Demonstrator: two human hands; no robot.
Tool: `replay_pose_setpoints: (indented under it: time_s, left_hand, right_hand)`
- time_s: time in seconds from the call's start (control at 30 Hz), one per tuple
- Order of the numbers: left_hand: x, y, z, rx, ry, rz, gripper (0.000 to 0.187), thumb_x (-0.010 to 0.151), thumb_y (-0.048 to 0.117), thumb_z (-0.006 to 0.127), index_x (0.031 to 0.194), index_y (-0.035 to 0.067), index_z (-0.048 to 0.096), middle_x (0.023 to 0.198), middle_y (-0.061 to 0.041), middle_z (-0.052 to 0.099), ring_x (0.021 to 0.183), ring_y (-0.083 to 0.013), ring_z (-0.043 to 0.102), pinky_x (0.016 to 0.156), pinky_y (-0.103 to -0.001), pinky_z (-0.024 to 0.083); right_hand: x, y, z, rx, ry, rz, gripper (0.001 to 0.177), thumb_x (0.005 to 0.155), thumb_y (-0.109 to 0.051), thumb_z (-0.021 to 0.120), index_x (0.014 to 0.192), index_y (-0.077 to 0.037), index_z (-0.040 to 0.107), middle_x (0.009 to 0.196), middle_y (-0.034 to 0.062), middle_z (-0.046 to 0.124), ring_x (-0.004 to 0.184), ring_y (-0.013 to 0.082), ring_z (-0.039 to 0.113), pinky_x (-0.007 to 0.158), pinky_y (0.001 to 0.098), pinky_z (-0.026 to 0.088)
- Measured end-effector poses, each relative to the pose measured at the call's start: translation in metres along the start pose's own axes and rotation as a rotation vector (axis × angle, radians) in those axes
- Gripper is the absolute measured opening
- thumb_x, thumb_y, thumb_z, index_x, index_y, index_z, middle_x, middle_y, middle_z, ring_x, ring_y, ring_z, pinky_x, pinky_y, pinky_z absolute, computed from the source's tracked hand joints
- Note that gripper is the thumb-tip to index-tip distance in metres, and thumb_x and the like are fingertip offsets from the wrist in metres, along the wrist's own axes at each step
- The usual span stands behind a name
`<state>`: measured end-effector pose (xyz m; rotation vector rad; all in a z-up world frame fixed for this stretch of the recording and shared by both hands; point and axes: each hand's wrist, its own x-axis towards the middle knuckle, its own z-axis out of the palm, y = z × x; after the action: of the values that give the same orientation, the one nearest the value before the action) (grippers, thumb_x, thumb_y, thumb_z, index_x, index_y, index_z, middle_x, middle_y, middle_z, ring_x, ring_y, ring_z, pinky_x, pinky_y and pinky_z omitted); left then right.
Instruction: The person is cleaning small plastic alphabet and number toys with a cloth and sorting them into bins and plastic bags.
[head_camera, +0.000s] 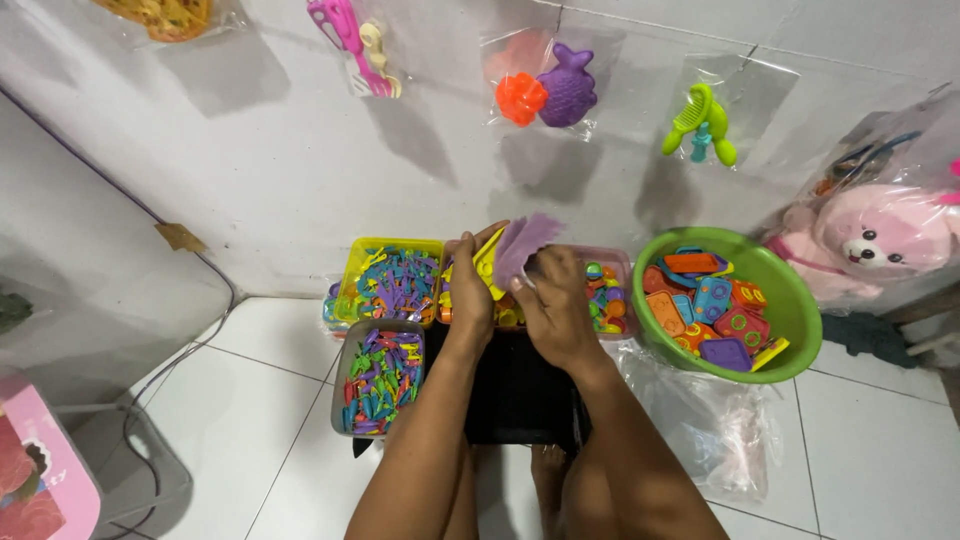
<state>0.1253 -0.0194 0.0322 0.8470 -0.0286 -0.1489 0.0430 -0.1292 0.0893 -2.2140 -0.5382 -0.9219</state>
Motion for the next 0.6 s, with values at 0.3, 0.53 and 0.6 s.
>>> replay_pose_setpoints:
  time_s: [0.3,0.53,0.6]
  left_hand:
    - [-0.016,0.013,0.008,0.053,-0.035,0.007,0.056,0.104,0.042,0.036,0.135,0.006,0.065,0.104,-0.021,0.073,0.082,-0.0259,0.072,0.068,-0.033,0.061]
    - [0.001,-0.007,-0.006,0.123,-0.042,0.058,0.05,0.101,0.032,0.039,0.134,0.006,0.065,0.109,-0.019,0.068,0.087,-0.0275,0.069,0.074,-0.033,0.059]
    - [0.005,-0.008,-0.007,0.169,-0.054,0.097,0.05,0.101,0.031,0.036,0.135,0.008,0.064,0.109,-0.018,0.068,0.089,-0.026,0.069,0.076,-0.033,0.059]
  right_hand:
    - [-0.025,0.059,-0.007,0.321,0.377,0.437,0.028,0.108,-0.023,0.051,0.104,-0.002,0.069,0.103,0.0159,0.064,0.107,0.0281,0.058,0.101,0.0458,0.042]
    - [-0.005,0.034,0.006,-0.361,0.012,-0.215,0.027,0.1,-0.018,0.063,0.079,0.0,0.062,0.088,0.0159,0.053,0.099,0.0416,0.057,0.086,0.0516,0.044]
    - [-0.004,0.027,0.008,-0.281,0.011,-0.102,0.033,0.102,-0.017,0.058,0.073,-0.001,0.059,0.085,0.0127,0.048,0.093,0.038,0.053,0.084,0.0489,0.042]
